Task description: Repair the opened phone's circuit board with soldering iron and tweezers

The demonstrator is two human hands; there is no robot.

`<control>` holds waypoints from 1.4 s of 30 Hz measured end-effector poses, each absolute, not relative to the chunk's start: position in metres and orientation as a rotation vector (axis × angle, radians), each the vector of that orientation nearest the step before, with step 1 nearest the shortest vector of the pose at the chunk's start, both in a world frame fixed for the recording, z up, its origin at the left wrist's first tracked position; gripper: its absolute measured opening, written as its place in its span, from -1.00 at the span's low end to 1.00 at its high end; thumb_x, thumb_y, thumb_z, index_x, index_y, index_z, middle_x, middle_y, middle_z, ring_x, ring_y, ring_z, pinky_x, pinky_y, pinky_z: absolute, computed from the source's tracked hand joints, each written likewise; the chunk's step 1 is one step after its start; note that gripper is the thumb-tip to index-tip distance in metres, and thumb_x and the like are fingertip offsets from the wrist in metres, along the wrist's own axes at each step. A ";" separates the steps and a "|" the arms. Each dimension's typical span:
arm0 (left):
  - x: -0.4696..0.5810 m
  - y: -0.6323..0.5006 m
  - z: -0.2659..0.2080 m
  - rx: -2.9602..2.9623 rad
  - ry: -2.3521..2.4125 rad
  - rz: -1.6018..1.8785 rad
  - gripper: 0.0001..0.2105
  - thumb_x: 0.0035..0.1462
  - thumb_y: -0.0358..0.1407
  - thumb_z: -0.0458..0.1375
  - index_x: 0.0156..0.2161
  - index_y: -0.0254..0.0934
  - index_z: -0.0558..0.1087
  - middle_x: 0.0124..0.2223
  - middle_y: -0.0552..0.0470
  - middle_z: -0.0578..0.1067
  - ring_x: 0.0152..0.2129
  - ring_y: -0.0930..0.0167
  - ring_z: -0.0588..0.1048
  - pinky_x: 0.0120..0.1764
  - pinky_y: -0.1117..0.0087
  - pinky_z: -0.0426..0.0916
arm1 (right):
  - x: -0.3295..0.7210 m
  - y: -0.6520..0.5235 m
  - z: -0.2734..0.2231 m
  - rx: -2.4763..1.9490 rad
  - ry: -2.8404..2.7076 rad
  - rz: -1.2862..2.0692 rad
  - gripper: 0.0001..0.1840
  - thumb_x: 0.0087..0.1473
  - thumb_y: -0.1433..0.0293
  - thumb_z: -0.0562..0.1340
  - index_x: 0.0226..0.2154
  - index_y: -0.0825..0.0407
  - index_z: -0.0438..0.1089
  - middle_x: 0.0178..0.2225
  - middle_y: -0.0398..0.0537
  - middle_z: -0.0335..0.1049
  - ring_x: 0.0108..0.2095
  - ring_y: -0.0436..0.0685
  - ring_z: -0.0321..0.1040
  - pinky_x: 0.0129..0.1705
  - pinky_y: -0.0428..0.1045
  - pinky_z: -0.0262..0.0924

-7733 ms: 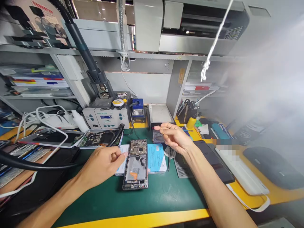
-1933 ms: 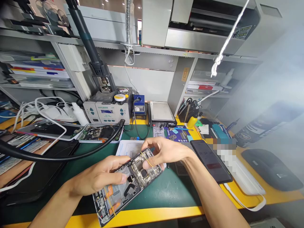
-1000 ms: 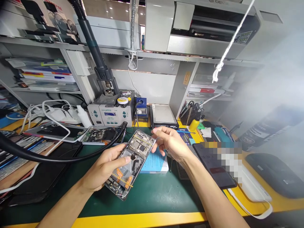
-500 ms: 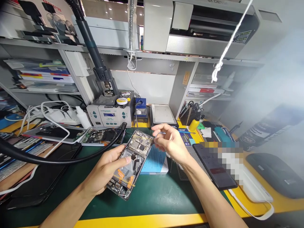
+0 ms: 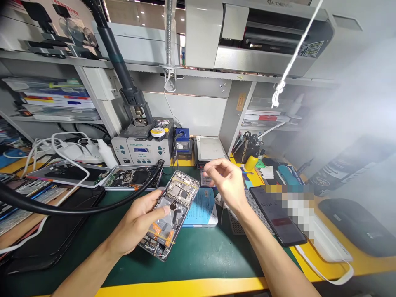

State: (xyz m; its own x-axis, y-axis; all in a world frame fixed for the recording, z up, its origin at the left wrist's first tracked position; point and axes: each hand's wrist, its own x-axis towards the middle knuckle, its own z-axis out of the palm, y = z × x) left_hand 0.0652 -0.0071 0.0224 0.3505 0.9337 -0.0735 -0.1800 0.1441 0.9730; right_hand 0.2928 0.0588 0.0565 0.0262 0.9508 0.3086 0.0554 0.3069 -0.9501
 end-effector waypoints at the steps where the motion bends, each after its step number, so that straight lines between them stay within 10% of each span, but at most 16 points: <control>1: 0.066 -0.008 0.022 1.157 0.873 0.956 -0.76 0.20 -0.27 0.24 -0.05 -0.29 0.44 -0.21 -0.01 0.54 -0.32 0.34 0.51 -0.25 0.37 0.44 | 0.291 0.055 0.057 -1.012 -1.464 0.847 -0.85 0.02 0.28 0.42 -0.42 0.00 0.53 -0.36 -0.06 0.48 -0.28 0.17 0.50 -0.33 0.03 0.39; 5: 0.069 -0.011 0.022 1.248 0.927 0.910 -0.83 0.21 -0.26 0.21 -0.13 -0.28 0.42 -0.31 0.06 0.46 -0.37 0.37 0.46 -0.31 0.42 0.37 | 0.279 0.041 0.057 -1.032 -1.960 0.453 -0.94 0.11 0.32 0.38 -0.35 -0.06 0.59 0.00 0.03 0.46 0.07 0.26 0.39 0.14 0.19 0.25; 12: 0.071 -0.015 0.022 1.320 0.947 0.831 -0.91 0.28 -0.25 0.12 -0.20 -0.21 0.33 -0.41 0.13 0.40 -0.44 0.38 0.49 -0.33 0.40 0.41 | 0.275 0.038 0.053 -1.083 -2.084 0.399 -0.92 0.10 0.42 0.32 -0.37 -0.07 0.57 0.11 0.05 0.42 0.16 0.27 0.34 0.19 0.19 0.21; 21: 0.070 -0.017 0.021 1.379 0.955 0.790 -0.89 0.29 -0.25 0.13 -0.24 -0.23 0.33 -0.37 0.09 0.45 -0.49 0.40 0.47 -0.40 0.43 0.37 | 0.268 0.039 0.050 -1.170 -1.770 0.576 -0.94 0.02 0.42 0.32 -0.46 -0.02 0.49 -0.02 0.03 0.53 0.01 0.24 0.45 0.06 0.14 0.25; 32: 0.065 -0.015 0.031 1.225 0.817 0.841 -0.77 0.21 -0.23 0.22 -0.05 -0.26 0.48 -0.21 -0.02 0.55 -0.30 0.33 0.52 -0.17 0.36 0.45 | 0.282 0.053 0.056 -1.069 -1.268 1.565 -0.61 0.08 0.08 0.43 -0.23 0.07 0.61 -0.25 0.02 0.63 -0.29 0.10 0.50 -0.21 -0.02 0.32; 42: 0.067 -0.015 0.034 1.189 0.803 0.756 -0.79 0.11 -0.21 0.33 -0.22 -0.30 0.50 -0.27 -0.04 0.51 -0.31 0.32 0.48 -0.14 0.31 0.44 | 0.283 0.059 0.049 -1.009 -1.068 1.950 -0.74 -0.13 0.35 0.55 -0.33 0.10 0.65 -0.35 -0.01 0.64 -0.39 0.05 0.53 -0.27 -0.06 0.39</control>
